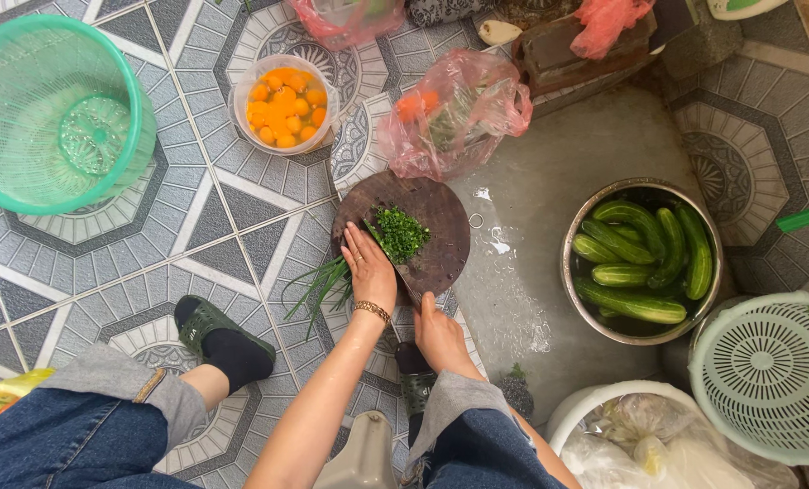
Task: The person rinses scallions and a knife at a floor-level tap, then chops the scallions on a small round wooden board on the floor. They gather the chopped scallions, transfer them into a bowl of chopped ingredients, carry the bowl across the room, and set it down near a standing fan.
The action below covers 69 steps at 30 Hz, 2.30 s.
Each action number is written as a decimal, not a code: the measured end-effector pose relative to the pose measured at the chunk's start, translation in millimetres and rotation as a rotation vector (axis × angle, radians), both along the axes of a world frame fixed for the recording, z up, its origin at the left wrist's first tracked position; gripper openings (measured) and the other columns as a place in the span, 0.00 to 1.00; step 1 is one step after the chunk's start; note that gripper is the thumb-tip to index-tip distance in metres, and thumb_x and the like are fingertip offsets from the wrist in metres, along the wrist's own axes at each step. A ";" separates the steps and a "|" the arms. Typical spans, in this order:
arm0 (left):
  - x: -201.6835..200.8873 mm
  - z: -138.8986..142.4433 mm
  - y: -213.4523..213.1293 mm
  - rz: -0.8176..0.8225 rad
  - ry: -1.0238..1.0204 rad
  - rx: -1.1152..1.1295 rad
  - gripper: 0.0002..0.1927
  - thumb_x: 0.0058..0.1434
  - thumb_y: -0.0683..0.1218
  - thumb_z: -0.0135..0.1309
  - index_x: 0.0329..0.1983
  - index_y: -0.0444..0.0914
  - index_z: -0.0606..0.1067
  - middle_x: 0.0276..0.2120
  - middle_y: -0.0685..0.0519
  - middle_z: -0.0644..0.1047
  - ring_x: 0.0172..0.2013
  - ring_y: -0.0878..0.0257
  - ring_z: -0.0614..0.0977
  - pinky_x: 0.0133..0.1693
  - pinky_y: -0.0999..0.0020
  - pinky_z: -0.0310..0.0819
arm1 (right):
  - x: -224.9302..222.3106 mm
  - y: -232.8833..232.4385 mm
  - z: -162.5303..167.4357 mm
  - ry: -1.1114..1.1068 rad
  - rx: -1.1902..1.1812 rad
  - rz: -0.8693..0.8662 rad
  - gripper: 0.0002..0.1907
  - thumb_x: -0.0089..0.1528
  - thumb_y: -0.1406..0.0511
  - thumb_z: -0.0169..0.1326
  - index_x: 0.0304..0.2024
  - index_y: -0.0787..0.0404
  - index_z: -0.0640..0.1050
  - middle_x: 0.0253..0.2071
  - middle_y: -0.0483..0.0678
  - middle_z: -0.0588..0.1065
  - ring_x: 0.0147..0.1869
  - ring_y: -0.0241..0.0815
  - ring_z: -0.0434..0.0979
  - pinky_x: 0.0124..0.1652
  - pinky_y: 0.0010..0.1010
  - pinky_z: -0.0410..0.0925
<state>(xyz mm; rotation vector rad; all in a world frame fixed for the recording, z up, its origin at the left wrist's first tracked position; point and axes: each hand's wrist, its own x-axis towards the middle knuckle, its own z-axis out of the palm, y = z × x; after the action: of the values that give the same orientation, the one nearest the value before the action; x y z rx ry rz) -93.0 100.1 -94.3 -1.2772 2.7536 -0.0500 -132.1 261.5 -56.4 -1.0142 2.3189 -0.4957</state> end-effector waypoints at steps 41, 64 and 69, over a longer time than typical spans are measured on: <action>-24.3 -0.2 2.7 0.112 -0.339 -0.100 0.34 0.65 0.42 0.37 0.73 0.20 0.50 0.73 0.26 0.45 0.74 0.35 0.49 0.70 0.47 0.42 | -6.8 33.4 22.0 0.054 0.084 0.035 0.12 0.68 0.60 0.48 0.45 0.60 0.63 0.29 0.61 0.78 0.34 0.68 0.79 0.34 0.58 0.71; -11.4 7.7 3.9 0.008 -0.204 -0.096 0.33 0.66 0.42 0.39 0.71 0.17 0.54 0.71 0.21 0.47 0.73 0.32 0.51 0.70 0.46 0.46 | -4.9 2.3 6.3 0.014 0.047 0.004 0.14 0.68 0.61 0.46 0.50 0.62 0.62 0.29 0.65 0.78 0.35 0.71 0.79 0.35 0.60 0.69; -6.5 9.8 2.2 -0.031 -0.157 -0.089 0.32 0.67 0.41 0.40 0.70 0.18 0.55 0.71 0.20 0.48 0.73 0.32 0.52 0.70 0.46 0.48 | -14.6 -0.4 4.3 -0.101 -0.125 -0.022 0.13 0.68 0.60 0.49 0.46 0.61 0.63 0.28 0.66 0.77 0.34 0.72 0.77 0.33 0.61 0.68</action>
<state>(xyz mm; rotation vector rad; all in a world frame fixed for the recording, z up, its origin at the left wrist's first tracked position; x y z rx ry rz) -99.5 102.4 -84.5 -1.1955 2.6632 -0.2662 -146.7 261.1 -52.1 -0.9983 2.2349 -0.6916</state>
